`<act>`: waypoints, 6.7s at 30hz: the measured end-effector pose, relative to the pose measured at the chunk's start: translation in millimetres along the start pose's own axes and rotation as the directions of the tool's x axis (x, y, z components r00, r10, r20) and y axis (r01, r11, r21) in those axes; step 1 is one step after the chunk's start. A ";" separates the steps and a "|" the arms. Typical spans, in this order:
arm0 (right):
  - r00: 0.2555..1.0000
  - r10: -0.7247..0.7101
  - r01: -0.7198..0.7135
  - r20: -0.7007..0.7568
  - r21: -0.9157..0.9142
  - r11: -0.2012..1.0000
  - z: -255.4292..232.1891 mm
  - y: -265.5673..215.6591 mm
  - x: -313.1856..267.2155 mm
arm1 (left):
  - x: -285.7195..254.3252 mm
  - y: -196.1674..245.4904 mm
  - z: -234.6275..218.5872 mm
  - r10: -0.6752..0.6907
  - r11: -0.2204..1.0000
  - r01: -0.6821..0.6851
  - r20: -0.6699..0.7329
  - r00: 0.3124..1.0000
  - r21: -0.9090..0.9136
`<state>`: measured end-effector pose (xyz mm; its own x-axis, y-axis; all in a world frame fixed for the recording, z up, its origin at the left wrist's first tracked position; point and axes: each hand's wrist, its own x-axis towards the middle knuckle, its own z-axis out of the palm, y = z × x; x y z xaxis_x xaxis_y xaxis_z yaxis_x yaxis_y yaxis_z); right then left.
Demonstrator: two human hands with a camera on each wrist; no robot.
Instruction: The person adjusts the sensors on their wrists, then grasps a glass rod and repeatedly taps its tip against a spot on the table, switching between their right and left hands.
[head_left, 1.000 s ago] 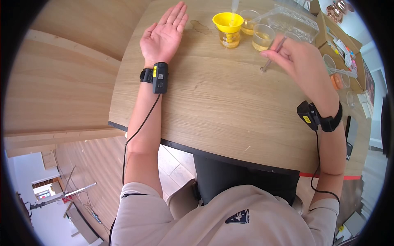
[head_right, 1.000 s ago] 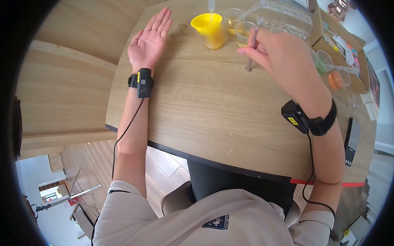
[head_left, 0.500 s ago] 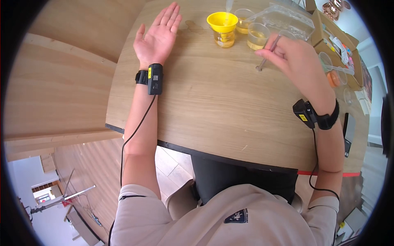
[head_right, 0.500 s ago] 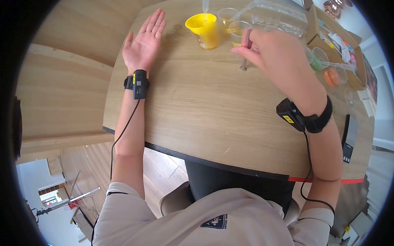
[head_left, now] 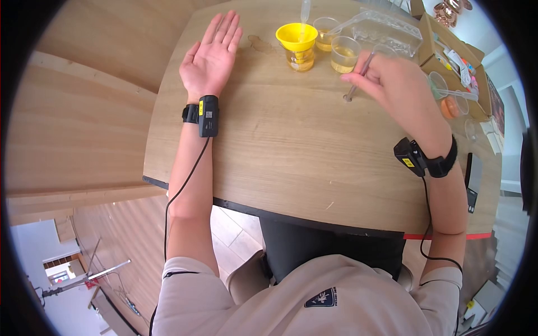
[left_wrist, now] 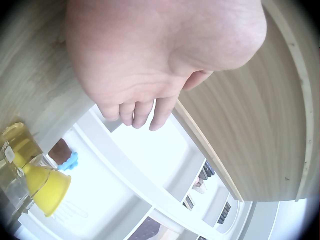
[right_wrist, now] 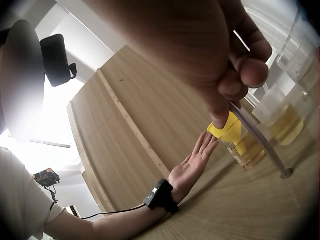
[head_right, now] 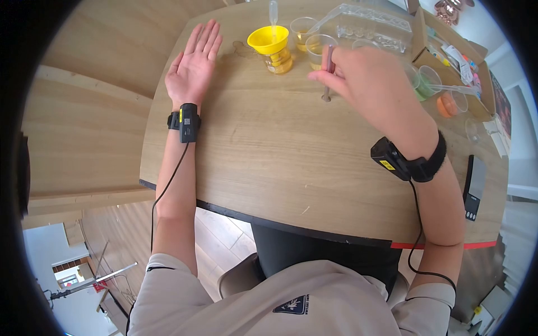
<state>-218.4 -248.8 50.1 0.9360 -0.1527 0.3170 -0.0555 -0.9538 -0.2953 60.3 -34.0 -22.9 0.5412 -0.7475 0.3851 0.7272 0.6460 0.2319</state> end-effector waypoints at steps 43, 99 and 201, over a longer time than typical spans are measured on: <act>0.998 0.017 -0.016 0.058 -0.004 1.000 -4.5 -7.1 -0.1 | -2.8 -6.4 9.8 0.111 0.992 -0.115 -0.063 0.992 -0.061; 0.994 0.035 -0.034 0.102 -0.013 0.999 0.6 -6.8 1.0 | -10.7 12.7 -6.9 0.060 0.998 -0.061 -0.245 0.968 0.004; 0.982 -0.130 0.145 -0.139 0.106 0.984 4.1 -0.4 2.4 | -11.7 11.1 -3.1 -0.001 1.000 0.000 -0.141 0.990 -0.002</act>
<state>-214.7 -247.7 47.3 0.8779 -0.0623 0.4748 0.1179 -0.9329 -0.3404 63.4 -18.5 -27.7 0.5949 -0.7622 0.2551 0.7282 0.6455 0.2303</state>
